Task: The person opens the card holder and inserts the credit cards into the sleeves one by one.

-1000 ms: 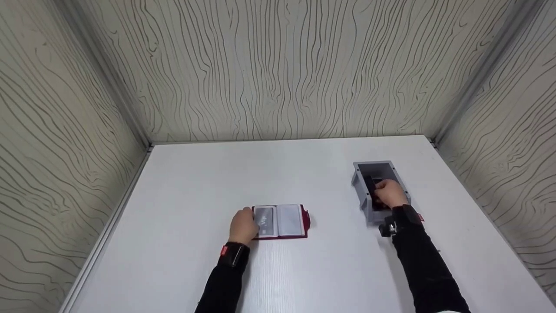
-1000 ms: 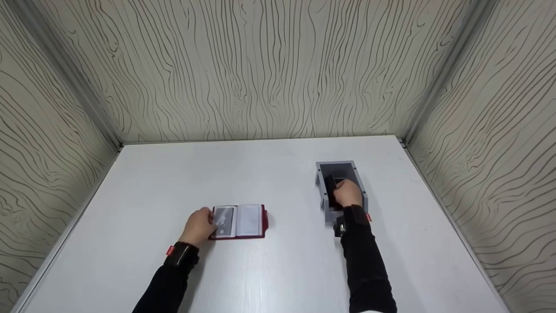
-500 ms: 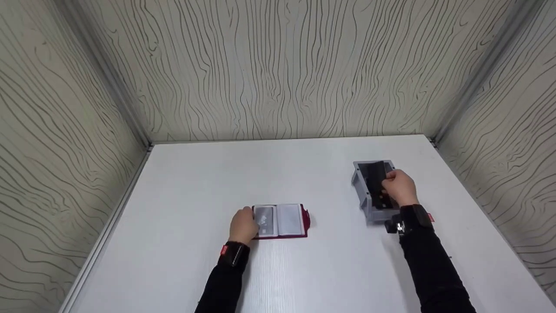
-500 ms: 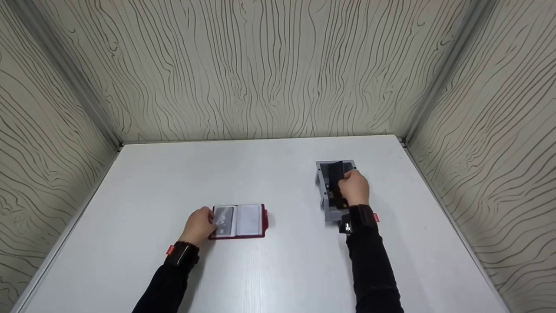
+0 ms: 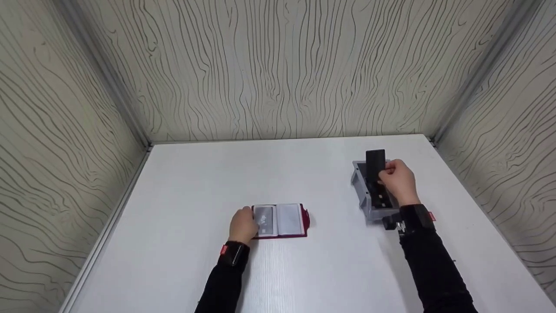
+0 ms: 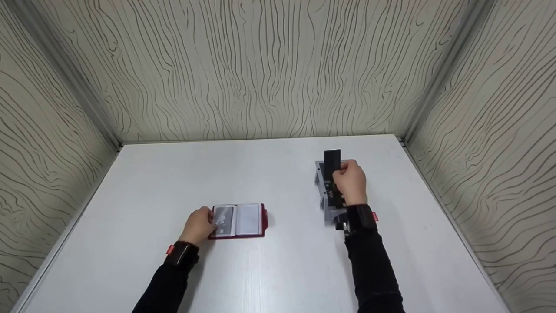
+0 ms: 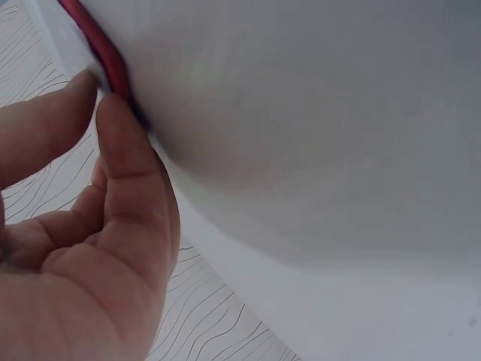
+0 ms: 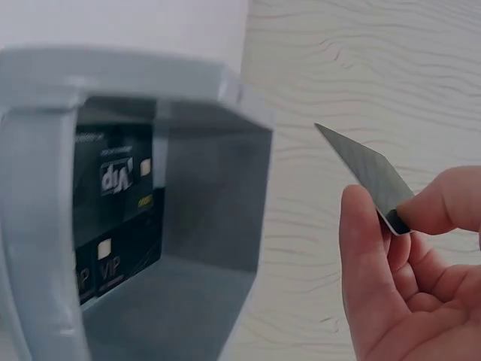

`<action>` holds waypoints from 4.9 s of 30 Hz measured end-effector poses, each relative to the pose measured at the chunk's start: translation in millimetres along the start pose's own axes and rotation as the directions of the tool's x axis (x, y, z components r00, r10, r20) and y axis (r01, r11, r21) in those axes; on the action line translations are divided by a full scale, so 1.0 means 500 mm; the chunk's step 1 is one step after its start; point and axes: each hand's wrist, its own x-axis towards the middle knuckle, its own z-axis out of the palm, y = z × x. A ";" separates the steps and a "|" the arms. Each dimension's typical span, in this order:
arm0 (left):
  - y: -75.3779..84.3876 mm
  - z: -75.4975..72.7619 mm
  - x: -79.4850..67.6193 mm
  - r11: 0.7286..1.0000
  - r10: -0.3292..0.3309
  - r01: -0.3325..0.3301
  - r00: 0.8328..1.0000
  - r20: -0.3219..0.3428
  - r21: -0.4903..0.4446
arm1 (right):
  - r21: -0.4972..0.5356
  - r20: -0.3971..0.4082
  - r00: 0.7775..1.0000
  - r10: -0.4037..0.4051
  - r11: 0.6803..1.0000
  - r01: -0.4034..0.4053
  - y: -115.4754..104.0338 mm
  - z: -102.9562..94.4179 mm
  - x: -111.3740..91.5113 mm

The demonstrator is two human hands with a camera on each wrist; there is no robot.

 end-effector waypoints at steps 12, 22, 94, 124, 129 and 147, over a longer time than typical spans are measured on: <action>-0.002 0.001 -0.002 1.000 0.026 -0.026 0.999 -0.018 -0.005 | -0.031 0.061 0.995 -0.081 0.996 0.083 -0.054 0.060 -0.027; -0.002 0.005 -0.003 1.000 0.016 -0.016 1.000 -0.010 0.010 | 0.076 0.175 0.981 -0.083 0.995 0.071 -0.073 0.163 -0.055; -0.005 0.002 -0.003 1.000 0.015 -0.015 1.000 -0.024 -0.026 | 0.108 0.419 0.905 -0.078 0.993 0.035 -0.133 0.412 -0.172; -0.007 0.005 -0.002 0.999 0.046 -0.046 0.998 -0.039 -0.009 | -0.054 0.424 0.900 -0.099 0.989 0.135 -0.147 0.439 -0.175; -0.009 0.005 -0.002 0.998 0.056 -0.057 0.998 -0.043 -0.013 | -0.102 0.429 0.896 -0.120 0.978 0.180 -0.155 0.441 -0.179; -0.005 0.004 -0.002 1.000 0.024 -0.024 0.999 -0.026 -0.010 | -0.047 0.454 0.876 -0.161 0.978 0.205 -0.166 0.453 -0.188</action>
